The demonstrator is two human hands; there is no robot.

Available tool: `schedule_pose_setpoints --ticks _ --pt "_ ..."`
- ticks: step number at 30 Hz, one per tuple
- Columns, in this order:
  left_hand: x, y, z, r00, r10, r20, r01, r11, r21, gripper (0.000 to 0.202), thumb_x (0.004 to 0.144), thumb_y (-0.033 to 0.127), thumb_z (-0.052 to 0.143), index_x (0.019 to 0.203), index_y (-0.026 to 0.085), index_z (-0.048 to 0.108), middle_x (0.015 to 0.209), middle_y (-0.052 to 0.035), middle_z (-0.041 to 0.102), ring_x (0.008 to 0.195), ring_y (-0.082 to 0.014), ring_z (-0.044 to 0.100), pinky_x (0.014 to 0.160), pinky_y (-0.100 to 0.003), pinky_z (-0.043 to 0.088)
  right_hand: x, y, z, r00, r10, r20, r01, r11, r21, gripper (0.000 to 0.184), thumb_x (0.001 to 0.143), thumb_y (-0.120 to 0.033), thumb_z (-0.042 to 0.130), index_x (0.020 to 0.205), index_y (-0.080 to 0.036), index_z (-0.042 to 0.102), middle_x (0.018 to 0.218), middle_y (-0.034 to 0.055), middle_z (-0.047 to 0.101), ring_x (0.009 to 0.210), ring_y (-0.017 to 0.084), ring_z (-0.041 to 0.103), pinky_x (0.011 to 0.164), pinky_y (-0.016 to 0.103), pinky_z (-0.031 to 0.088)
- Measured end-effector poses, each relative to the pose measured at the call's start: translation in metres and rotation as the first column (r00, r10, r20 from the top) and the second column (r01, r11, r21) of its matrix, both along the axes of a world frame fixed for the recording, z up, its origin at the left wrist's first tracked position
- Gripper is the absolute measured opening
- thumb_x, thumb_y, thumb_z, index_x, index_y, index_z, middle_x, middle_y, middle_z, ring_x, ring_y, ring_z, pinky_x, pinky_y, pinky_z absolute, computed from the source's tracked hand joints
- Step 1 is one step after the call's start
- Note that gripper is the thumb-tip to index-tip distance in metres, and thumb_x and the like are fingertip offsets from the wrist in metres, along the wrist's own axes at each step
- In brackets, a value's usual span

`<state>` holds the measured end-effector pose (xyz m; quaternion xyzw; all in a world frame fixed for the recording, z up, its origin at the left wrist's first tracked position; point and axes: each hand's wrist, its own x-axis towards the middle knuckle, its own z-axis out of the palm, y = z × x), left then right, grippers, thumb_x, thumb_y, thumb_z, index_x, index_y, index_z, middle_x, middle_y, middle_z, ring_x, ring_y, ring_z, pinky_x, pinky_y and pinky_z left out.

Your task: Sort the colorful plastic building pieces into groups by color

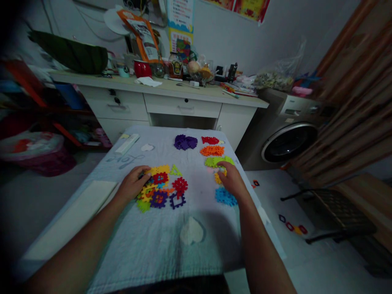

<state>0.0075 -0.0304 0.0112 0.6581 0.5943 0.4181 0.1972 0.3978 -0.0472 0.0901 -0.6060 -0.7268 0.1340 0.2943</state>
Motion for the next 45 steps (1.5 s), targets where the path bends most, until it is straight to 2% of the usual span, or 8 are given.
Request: schedule_pose_setpoints --ticks 5,9,17,22,27,35,40,45 --pt "0.001 -0.001 0.002 1.0 0.0 0.005 0.0 1.0 0.028 0.028 0.08 0.038 0.052 0.1 0.021 0.063 0.11 -0.0064 0.063 0.109 -0.0232 0.059 0.102 -0.039 0.045 -0.087 -0.006 -0.005 0.942 0.334 0.019 -0.331 0.94 -0.084 0.034 0.085 -0.021 0.057 0.119 -0.02 0.062 0.122 0.0086 0.065 0.114 0.022 0.058 0.103 0.04 0.043" --pt "0.002 -0.002 0.005 1.0 0.001 0.009 -0.001 1.0 0.024 0.027 0.08 0.037 0.052 0.099 0.021 0.063 0.109 -0.0065 0.064 0.108 -0.0234 0.059 0.1 -0.039 0.046 -0.119 -0.008 -0.027 0.928 0.363 0.08 -0.35 0.926 -0.142 0.041 0.085 -0.02 0.058 0.126 -0.015 0.058 0.127 0.0132 0.061 0.118 0.024 0.055 0.105 0.039 0.04" --pt "0.003 -0.004 0.007 1.0 -0.014 -0.009 0.014 1.0 0.014 0.027 0.081 0.036 0.051 0.099 0.02 0.063 0.109 -0.0074 0.064 0.106 -0.0235 0.06 0.1 -0.04 0.046 -0.122 -0.006 -0.047 0.962 0.272 -0.001 -0.269 0.951 -0.15 0.052 0.078 -0.018 0.065 0.129 -0.015 0.054 0.119 0.0127 0.061 0.109 0.023 0.056 0.1 0.038 0.042" --pt "0.002 -0.005 0.009 0.999 -0.027 -0.027 0.027 1.0 0.0 0.027 0.082 0.036 0.052 0.101 0.019 0.063 0.11 -0.0075 0.064 0.107 -0.023 0.059 0.1 -0.04 0.046 -0.127 -0.001 -0.057 0.972 0.202 -0.121 -0.215 0.971 -0.103 0.051 0.073 -0.004 0.053 0.123 -0.016 0.058 0.104 0.0082 0.062 0.091 0.018 0.059 0.088 0.033 0.047" --pt "0.001 -0.005 0.008 0.999 -0.03 -0.037 0.03 1.0 0.004 0.027 0.082 0.036 0.052 0.101 0.02 0.063 0.11 -0.0072 0.064 0.108 -0.0229 0.059 0.1 -0.04 0.045 -0.124 0.008 -0.069 0.959 0.136 -0.247 -0.137 0.991 0.012 0.043 0.07 -0.005 0.049 0.11 -0.018 0.062 0.092 0.0034 0.061 0.077 0.015 0.058 0.076 0.029 0.049" --pt "0.0 -0.004 0.005 0.998 -0.039 -0.044 0.04 0.999 0.005 0.028 0.082 0.036 0.051 0.101 0.018 0.062 0.11 -0.0081 0.063 0.108 -0.0234 0.058 0.101 -0.041 0.045 -0.12 0.011 -0.058 0.944 0.054 -0.324 -0.007 0.989 0.145 0.019 0.076 -0.015 0.052 0.093 -0.019 0.059 0.086 0.0021 0.057 0.075 0.016 0.055 0.07 0.029 0.046" --pt "0.001 -0.004 0.005 0.998 -0.041 -0.041 0.041 0.999 0.015 0.028 0.082 0.036 0.051 0.101 0.018 0.062 0.11 -0.0081 0.063 0.108 -0.0234 0.059 0.101 -0.04 0.045 -0.121 0.011 -0.052 0.972 0.056 -0.23 0.004 0.968 0.253 0.007 0.081 -0.014 0.051 0.082 -0.021 0.053 0.084 0.0031 0.055 0.081 0.018 0.052 0.076 0.031 0.044" --pt "0.001 -0.004 0.006 0.998 -0.04 -0.041 0.04 0.999 0.018 0.025 0.082 0.035 0.052 0.1 0.02 0.062 0.109 -0.0071 0.063 0.107 -0.0228 0.059 0.101 -0.04 0.045 -0.115 0.013 -0.06 0.991 0.127 -0.04 -0.121 0.983 0.138 0.02 0.072 -0.004 0.048 0.082 -0.02 0.056 0.086 0.0052 0.055 0.087 0.021 0.051 0.081 0.033 0.042"
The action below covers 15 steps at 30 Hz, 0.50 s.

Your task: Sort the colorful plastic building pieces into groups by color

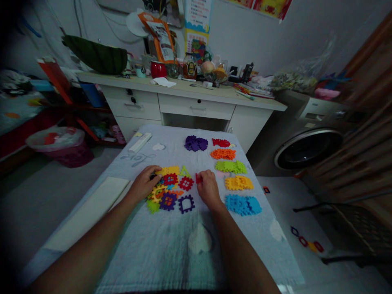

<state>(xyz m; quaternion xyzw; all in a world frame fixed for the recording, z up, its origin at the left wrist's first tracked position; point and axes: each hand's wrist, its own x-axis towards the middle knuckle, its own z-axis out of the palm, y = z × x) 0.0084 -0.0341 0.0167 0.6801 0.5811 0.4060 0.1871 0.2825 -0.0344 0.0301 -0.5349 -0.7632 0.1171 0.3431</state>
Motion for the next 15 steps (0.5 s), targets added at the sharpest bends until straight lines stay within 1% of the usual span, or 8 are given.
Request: schedule_pose_setpoints --ticks 2,4,6,9,11,15 --pt "-0.0002 0.0006 -0.0011 1.0 0.0 0.003 0.0 1.0 0.003 0.025 0.082 0.035 0.052 0.1 0.02 0.062 0.109 -0.007 0.064 0.107 -0.0228 0.059 0.101 -0.04 0.045 0.0024 -0.0009 -0.0006 0.998 0.048 0.032 -0.047 0.998 -0.045 0.028 0.066 -0.002 0.048 0.086 -0.019 0.058 0.09 0.006 0.056 0.09 0.021 0.051 0.083 0.033 0.042" --pt "-0.0005 0.0013 -0.0027 1.0 0.0 0.006 0.0 1.0 0.005 0.026 0.082 0.035 0.052 0.1 0.02 0.062 0.11 -0.0073 0.063 0.107 -0.0231 0.059 0.101 -0.041 0.045 0.0042 -0.0023 0.0008 0.997 0.06 0.046 -0.056 0.996 -0.07 0.032 0.065 -0.004 0.049 0.091 -0.019 0.059 0.096 0.0072 0.058 0.095 0.022 0.051 0.087 0.035 0.042" --pt "-0.0009 0.0018 -0.0041 1.0 0.002 0.01 -0.002 1.0 0.007 0.026 0.082 0.036 0.052 0.1 0.02 0.062 0.11 -0.0076 0.063 0.107 -0.0235 0.059 0.101 -0.042 0.045 0.0053 -0.0035 0.0027 0.997 0.041 0.06 -0.036 0.995 -0.089 0.032 0.068 -0.009 0.054 0.098 -0.017 0.06 0.102 0.0086 0.059 0.098 0.023 0.052 0.091 0.037 0.041" --pt "-0.0012 0.0017 -0.0045 1.0 0.006 0.02 -0.006 1.0 0.008 0.026 0.082 0.036 0.053 0.1 0.02 0.062 0.11 -0.0079 0.063 0.108 -0.0238 0.059 0.101 -0.042 0.045 0.0059 -0.004 0.0041 0.995 0.012 0.1 0.0 0.993 -0.118 0.037 0.075 -0.024 0.062 0.111 -0.016 0.059 0.11 0.0107 0.061 0.101 0.025 0.053 0.093 0.039 0.041" --pt "-0.0012 0.0013 -0.0037 1.0 0.004 0.02 -0.004 1.0 0.003 0.025 0.082 0.035 0.053 0.099 0.02 0.062 0.11 -0.0075 0.064 0.107 -0.0236 0.059 0.101 -0.042 0.045 0.0063 -0.004 0.0042 0.991 0.008 0.136 0.011 0.99 -0.14 0.04 0.077 -0.031 0.065 0.114 -0.016 0.059 0.111 0.0107 0.062 0.102 0.025 0.054 0.093 0.039 0.041" --pt "-0.001 0.0004 -0.0022 1.0 -0.002 0.022 0.002 1.0 0.004 0.025 0.082 0.036 0.053 0.099 0.021 0.063 0.109 -0.0067 0.064 0.107 -0.0232 0.059 0.1 -0.041 0.046 0.0081 -0.0054 0.0059 0.985 0.018 0.172 0.014 0.983 -0.184 0.04 0.08 -0.032 0.066 0.116 -0.017 0.059 0.111 0.0101 0.064 0.102 0.024 0.055 0.093 0.038 0.041"
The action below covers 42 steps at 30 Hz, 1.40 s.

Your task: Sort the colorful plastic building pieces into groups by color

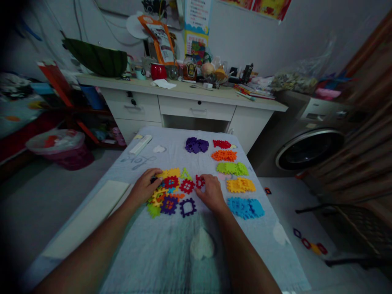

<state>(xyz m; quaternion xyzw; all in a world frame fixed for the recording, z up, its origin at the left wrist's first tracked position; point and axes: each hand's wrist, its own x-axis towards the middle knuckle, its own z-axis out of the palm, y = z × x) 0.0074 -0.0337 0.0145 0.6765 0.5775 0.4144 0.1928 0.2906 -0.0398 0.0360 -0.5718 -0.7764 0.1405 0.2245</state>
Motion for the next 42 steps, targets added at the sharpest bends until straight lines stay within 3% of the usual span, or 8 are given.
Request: schedule_pose_setpoints --ticks 10,14,20,23,26,31,36,42 --pt "0.001 -0.001 0.0 1.0 0.006 0.008 -0.006 1.0 -0.02 0.029 0.084 0.037 0.051 0.103 0.02 0.062 0.112 -0.008 0.063 0.11 -0.0236 0.058 0.103 -0.043 0.044 -0.002 -0.007 0.005 0.998 0.029 0.048 -0.029 1.0 -0.011 0.048 0.076 -0.025 0.07 0.122 -0.015 0.059 0.116 0.0135 0.062 0.107 0.027 0.054 0.094 0.042 0.043" --pt "0.0 -0.001 -0.002 1.0 0.004 -0.001 -0.004 1.0 -0.015 0.027 0.085 0.038 0.052 0.103 0.021 0.062 0.115 -0.0079 0.063 0.112 -0.0238 0.058 0.104 -0.043 0.044 0.004 0.0 0.023 0.998 0.027 0.058 -0.033 0.995 0.091 0.041 0.076 -0.025 0.071 0.116 -0.017 0.062 0.112 0.0119 0.064 0.104 0.027 0.056 0.094 0.042 0.043" --pt "-0.001 0.0 -0.004 1.0 0.003 -0.019 -0.004 1.0 -0.006 0.029 0.085 0.039 0.053 0.104 0.02 0.063 0.115 -0.0079 0.064 0.111 -0.0245 0.059 0.102 -0.043 0.045 0.042 0.075 0.076 0.998 -0.01 0.069 -0.006 0.973 0.233 0.018 0.073 -0.021 0.073 0.09 -0.018 0.066 0.099 0.0073 0.067 0.096 0.024 0.059 0.091 0.039 0.043" --pt "-0.002 0.0 -0.004 1.0 0.009 -0.03 -0.009 1.0 -0.01 0.029 0.085 0.04 0.053 0.104 0.02 0.063 0.114 -0.008 0.064 0.111 -0.0247 0.059 0.102 -0.043 0.045 0.067 0.13 0.086 0.98 -0.188 0.069 0.173 0.967 0.186 0.013 0.073 -0.02 0.073 0.085 -0.017 0.068 0.093 0.0064 0.068 0.086 0.019 0.06 0.081 0.031 0.044" --pt "-0.001 0.001 -0.004 0.999 0.009 -0.034 -0.009 1.0 -0.016 0.029 0.085 0.04 0.053 0.103 0.02 0.063 0.114 -0.0081 0.064 0.111 -0.0247 0.059 0.102 -0.043 0.045 0.089 0.175 0.078 0.917 -0.391 0.073 0.385 0.919 0.087 0.013 0.075 -0.022 0.072 0.086 -0.014 0.07 0.086 0.0061 0.069 0.074 0.015 0.06 0.067 0.025 0.042" --pt "-0.001 0.0 0.0 1.0 0.018 -0.023 -0.019 0.999 -0.034 0.03 0.084 0.041 0.054 0.104 0.021 0.064 0.116 -0.0077 0.064 0.113 -0.025 0.058 0.104 -0.043 0.045 0.105 0.218 0.054 0.858 -0.504 0.098 0.509 0.861 -0.022 0.011 0.075 -0.023 0.073 0.081 -0.014 0.073 0.072 0.0037 0.069 0.066 0.013 0.06 0.059 0.022 0.038" --pt "-0.002 -0.001 0.001 1.0 0.021 -0.017 -0.021 0.999 -0.035 0.031 0.084 0.042 0.055 0.105 0.021 0.064 0.118 -0.0083 0.063 0.115 -0.0254 0.058 0.105 -0.043 0.045 0.106 0.237 0.04 0.845 -0.525 0.101 0.531 0.845 -0.055 0.011 0.072 -0.021 0.074 0.074 -0.011 0.073 0.065 0.0061 0.067 0.062 0.015 0.061 0.056 0.023 0.039" --pt "-0.002 -0.001 0.0 1.0 0.009 -0.02 -0.009 0.999 -0.031 0.03 0.084 0.042 0.056 0.105 0.022 0.064 0.119 -0.0077 0.063 0.115 -0.025 0.059 0.104 -0.042 0.046 0.111 0.241 0.035 0.843 -0.536 0.049 0.538 0.841 -0.056 0.015 0.075 -0.02 0.07 0.084 -0.009 0.075 0.07 0.0083 0.069 0.068 0.016 0.064 0.06 0.023 0.042"
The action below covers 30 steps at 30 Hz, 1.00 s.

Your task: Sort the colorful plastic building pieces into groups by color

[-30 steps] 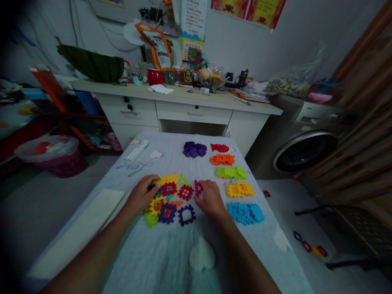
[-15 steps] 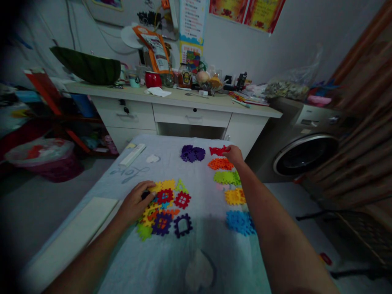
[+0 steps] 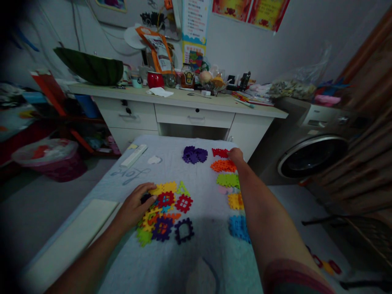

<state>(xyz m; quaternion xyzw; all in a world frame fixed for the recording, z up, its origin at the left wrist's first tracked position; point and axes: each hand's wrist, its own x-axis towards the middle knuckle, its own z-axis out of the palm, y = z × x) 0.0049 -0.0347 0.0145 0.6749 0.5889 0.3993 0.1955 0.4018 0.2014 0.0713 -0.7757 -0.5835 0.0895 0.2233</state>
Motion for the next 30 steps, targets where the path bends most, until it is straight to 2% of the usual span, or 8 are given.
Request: schedule_pose_setpoints --ticks 6,9,13,16,18,22,25,30 --pt "0.0 -0.003 0.003 0.999 -0.033 -0.023 0.033 0.999 -0.007 0.038 0.083 0.046 0.056 0.111 0.02 0.063 0.125 -0.011 0.06 0.12 -0.0276 0.055 0.107 -0.046 0.043 -0.007 -0.026 0.018 0.997 0.033 -0.075 -0.027 0.996 0.082 0.029 0.083 -0.022 0.059 0.106 -0.009 0.07 0.093 0.0099 0.072 0.075 0.015 0.064 0.065 0.023 0.045" --pt "-0.001 -0.007 0.005 0.996 -0.061 -0.072 0.059 0.998 -0.022 0.049 0.079 0.051 0.062 0.118 0.021 0.062 0.132 -0.0123 0.056 0.128 -0.0309 0.049 0.11 -0.05 0.038 -0.029 -0.063 0.031 0.964 0.209 -0.164 -0.186 0.972 0.145 0.027 0.083 -0.024 0.058 0.105 -0.011 0.07 0.095 0.0099 0.072 0.081 0.017 0.065 0.072 0.027 0.049" --pt "-0.007 -0.016 0.009 0.969 -0.178 -0.173 0.153 0.978 -0.144 0.087 0.063 0.06 0.077 0.137 0.023 0.05 0.15 -0.0165 0.04 0.141 -0.0374 0.034 0.112 -0.054 0.033 -0.07 -0.144 0.032 0.734 0.648 -0.203 -0.639 0.76 0.117 0.035 0.079 -0.03 0.068 0.113 -0.021 0.067 0.113 0.0086 0.069 0.1 0.022 0.065 0.087 0.037 0.051" --pt "-0.014 -0.023 0.01 0.935 -0.25 -0.251 0.195 0.955 -0.226 0.112 0.048 0.064 0.083 0.145 0.026 0.041 0.157 -0.0183 0.027 0.146 -0.0433 0.02 0.112 -0.059 0.03 -0.096 -0.21 0.014 0.564 0.809 -0.166 -0.822 0.57 -0.015 0.078 0.067 -0.044 0.081 0.137 -0.026 0.052 0.14 0.0119 0.053 0.126 0.03 0.052 0.103 0.047 0.043" --pt "-0.018 -0.026 0.01 0.915 -0.288 -0.283 0.216 0.941 -0.262 0.123 0.04 0.063 0.086 0.147 0.028 0.037 0.159 -0.0179 0.024 0.146 -0.0448 0.017 0.111 -0.06 0.031 -0.108 -0.242 -0.002 0.518 0.843 -0.145 -0.856 0.508 -0.099 0.107 0.055 -0.049 0.087 0.148 -0.024 0.039 0.152 0.0168 0.039 0.139 0.036 0.037 0.111 0.052 0.034" --pt "-0.02 -0.03 0.013 0.878 -0.356 -0.319 0.239 0.905 -0.352 0.134 0.034 0.059 0.087 0.151 0.025 0.03 0.16 -0.0195 0.02 0.147 -0.0453 0.012 0.114 -0.059 0.027 -0.121 -0.267 -0.026 0.555 0.824 -0.114 -0.828 0.534 -0.169 0.126 0.049 -0.048 0.09 0.154 -0.023 0.024 0.159 0.0194 0.023 0.146 0.039 0.021 0.115 0.055 0.023" --pt "-0.016 -0.031 0.014 0.867 -0.363 -0.341 0.237 0.903 -0.359 0.134 0.036 0.057 0.087 0.151 0.025 0.026 0.161 -0.0201 0.018 0.147 -0.0457 0.013 0.114 -0.059 0.022 -0.123 -0.261 -0.029 0.616 0.784 -0.075 -0.785 0.602 -0.145 0.109 0.059 -0.043 0.086 0.151 -0.023 0.032 0.155 0.0193 0.032 0.142 0.038 0.03 0.113 0.055 0.026" --pt "-0.006 -0.03 0.014 0.884 -0.324 -0.337 0.238 0.932 -0.273 0.12 0.044 0.053 0.084 0.149 0.031 0.031 0.159 -0.015 0.025 0.145 -0.0419 0.024 0.114 -0.055 0.026 -0.121 -0.254 -0.026 0.642 0.766 -0.038 -0.766 0.638 -0.077 0.082 0.066 -0.042 0.082 0.139 -0.019 0.051 0.15 0.0207 0.039 0.136 0.037 0.04 0.11 0.053 0.033"
